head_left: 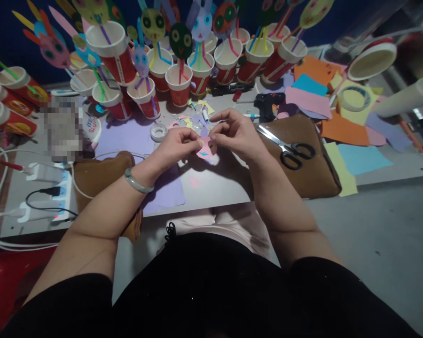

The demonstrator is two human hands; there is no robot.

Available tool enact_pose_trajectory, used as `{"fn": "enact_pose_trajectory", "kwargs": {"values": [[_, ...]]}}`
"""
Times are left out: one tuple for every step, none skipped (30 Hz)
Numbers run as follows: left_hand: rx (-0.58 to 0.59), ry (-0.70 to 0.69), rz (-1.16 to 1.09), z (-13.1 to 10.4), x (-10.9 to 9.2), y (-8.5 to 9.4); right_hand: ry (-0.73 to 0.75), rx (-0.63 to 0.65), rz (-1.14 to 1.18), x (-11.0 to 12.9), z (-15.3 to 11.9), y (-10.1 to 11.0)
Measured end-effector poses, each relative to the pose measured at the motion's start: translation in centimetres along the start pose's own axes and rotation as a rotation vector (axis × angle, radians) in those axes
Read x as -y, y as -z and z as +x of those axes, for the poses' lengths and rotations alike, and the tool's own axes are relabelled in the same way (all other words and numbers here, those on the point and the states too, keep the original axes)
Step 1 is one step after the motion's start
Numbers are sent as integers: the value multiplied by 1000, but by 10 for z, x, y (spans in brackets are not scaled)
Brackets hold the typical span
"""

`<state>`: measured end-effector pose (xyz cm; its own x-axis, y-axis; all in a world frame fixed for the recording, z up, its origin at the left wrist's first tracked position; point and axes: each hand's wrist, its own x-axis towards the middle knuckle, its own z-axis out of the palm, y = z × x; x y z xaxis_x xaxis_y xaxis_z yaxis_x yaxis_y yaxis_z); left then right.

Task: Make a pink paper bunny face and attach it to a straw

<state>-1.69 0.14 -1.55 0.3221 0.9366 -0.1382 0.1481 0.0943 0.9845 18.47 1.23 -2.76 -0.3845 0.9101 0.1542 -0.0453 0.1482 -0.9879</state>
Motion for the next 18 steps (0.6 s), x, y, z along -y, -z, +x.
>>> {"fn": "enact_pose_trajectory", "kwargs": {"values": [[3,4,2,0,0,0,-1,0,4,0,0,0],[5,7,6,0,0,0,-2,2,6,0,0,-1],[8,9,10,-1,0,0,-4,5,8,-1,0,-1],[10,13,16,-1,0,0,-5,8,9,-1,0,-1],[11,16,22,-1,-1,-1,-6,12,9,-1,0,-1],[14,18,28,-1,-1,-1,-6,17,7,-1,0,-2],[17,20,33,-2,-1,-1,-6,22,5,-1,0,-2],[20,23,37,-2,-2,-1,-5,28,4,-2,0,-2],[23,25,40,-2,-2,-1,-3,33,2,-2,0,-2],[26,27,41,-2,-2,-1,-2,38,0,-3,0,-2],[29,31,39,-1,-1,-1,-1,42,-2,-4,0,-2],[33,38,36,-1,-1,-1,0,44,-5,-5,0,-1],[38,44,31,0,-1,-1,1,45,-8,-6,1,-1],[43,47,25,0,0,-1,4,46,-14,-6,1,-1],[48,47,21,1,0,-1,8,46,-20,-7,2,-1],[52,42,21,1,0,-1,14,46,-28,-7,2,-1],[55,30,27,1,0,-1,19,47,-35,-8,2,-1],[52,13,37,1,0,-1,24,49,-40,-8,2,-2]]}}
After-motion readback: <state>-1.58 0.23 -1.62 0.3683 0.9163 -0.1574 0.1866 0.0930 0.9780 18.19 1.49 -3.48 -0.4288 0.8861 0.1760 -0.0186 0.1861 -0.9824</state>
